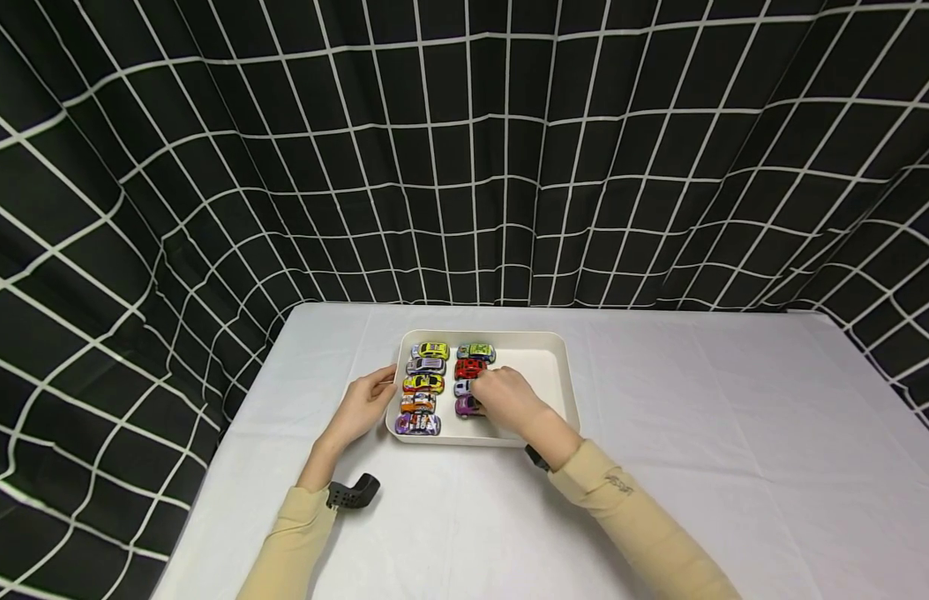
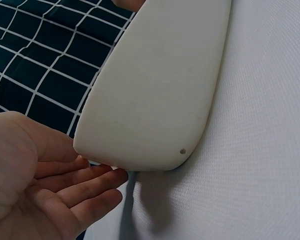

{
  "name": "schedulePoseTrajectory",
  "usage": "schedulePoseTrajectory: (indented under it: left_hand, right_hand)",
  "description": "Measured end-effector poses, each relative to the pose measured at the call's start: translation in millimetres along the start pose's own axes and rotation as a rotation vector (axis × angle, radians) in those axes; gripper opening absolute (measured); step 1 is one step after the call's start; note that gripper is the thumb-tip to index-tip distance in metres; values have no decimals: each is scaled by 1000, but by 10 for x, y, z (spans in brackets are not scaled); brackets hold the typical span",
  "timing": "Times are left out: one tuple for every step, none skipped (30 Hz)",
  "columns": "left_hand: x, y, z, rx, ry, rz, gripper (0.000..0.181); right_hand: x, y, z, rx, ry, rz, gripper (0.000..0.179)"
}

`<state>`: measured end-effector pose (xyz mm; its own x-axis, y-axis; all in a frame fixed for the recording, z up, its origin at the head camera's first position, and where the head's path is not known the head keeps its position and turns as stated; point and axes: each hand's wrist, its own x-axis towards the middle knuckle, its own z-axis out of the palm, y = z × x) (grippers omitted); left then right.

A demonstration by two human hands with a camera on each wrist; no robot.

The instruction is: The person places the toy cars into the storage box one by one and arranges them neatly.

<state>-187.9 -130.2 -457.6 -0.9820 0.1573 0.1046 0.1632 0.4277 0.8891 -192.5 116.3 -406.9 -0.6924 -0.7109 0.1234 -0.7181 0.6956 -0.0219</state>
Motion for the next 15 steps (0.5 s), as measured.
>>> schedulePoseTrajectory:
  left_hand:
    - [0,-1,0,0,-1,-2,41]
    - [0,-4,0,0,-2,-3,41]
    - [0,-6,0,0,-2,-5,41]
    - [1,-7,0,-1,-3,-9,41]
    - [2,-9,0,-3,-2,-15,41]
    - [3,-10,0,-4,-2,-14,41]
    - [2,-8,0,-4,-2,-16,41]
    - [2,-9,0,-5,-2,-17,41]
    - [2,-8,0,-6,-3,-17,42]
    - [3,-7,0,-8,-4,-18,42]
    - [3,-6,0,-9,-4,-20,42]
    - [2,-5,0,-10,-5,-20,42]
    - [1,-4,0,-10,-5,-24,42]
    - [0,-3,0,-10,-5,-23,42]
    - [0,-3,0,-10,-5,-24,42]
  right_hand:
    - [3,-4,4,0,-1,0,16]
    - [6,-8,9,2,-2,-1,16]
    - [8,-13,12,2,-1,-2,16]
    - [10,-15,17,0,-2,-3,16]
    - [13,-14,24,-2,-2,-4,16]
    - [15,-16,29,-4,-1,-4,16]
    - [16,-17,34,-8,-2,-3,16]
    - [17,-19,39,-12,-4,-2,16]
    - [18,-19,44,-15,-4,-1,16]
    - [18,-19,49,-16,-4,-1,15]
    - [18,-20,53,-17,-4,0,15]
    - [17,-23,55,-17,-4,0,15]
    - [17,-23,59,-18,-5,0,15]
    - [17,-23,62,-18,-5,-2,14]
    - [18,-23,64,-17,-5,-3,14]
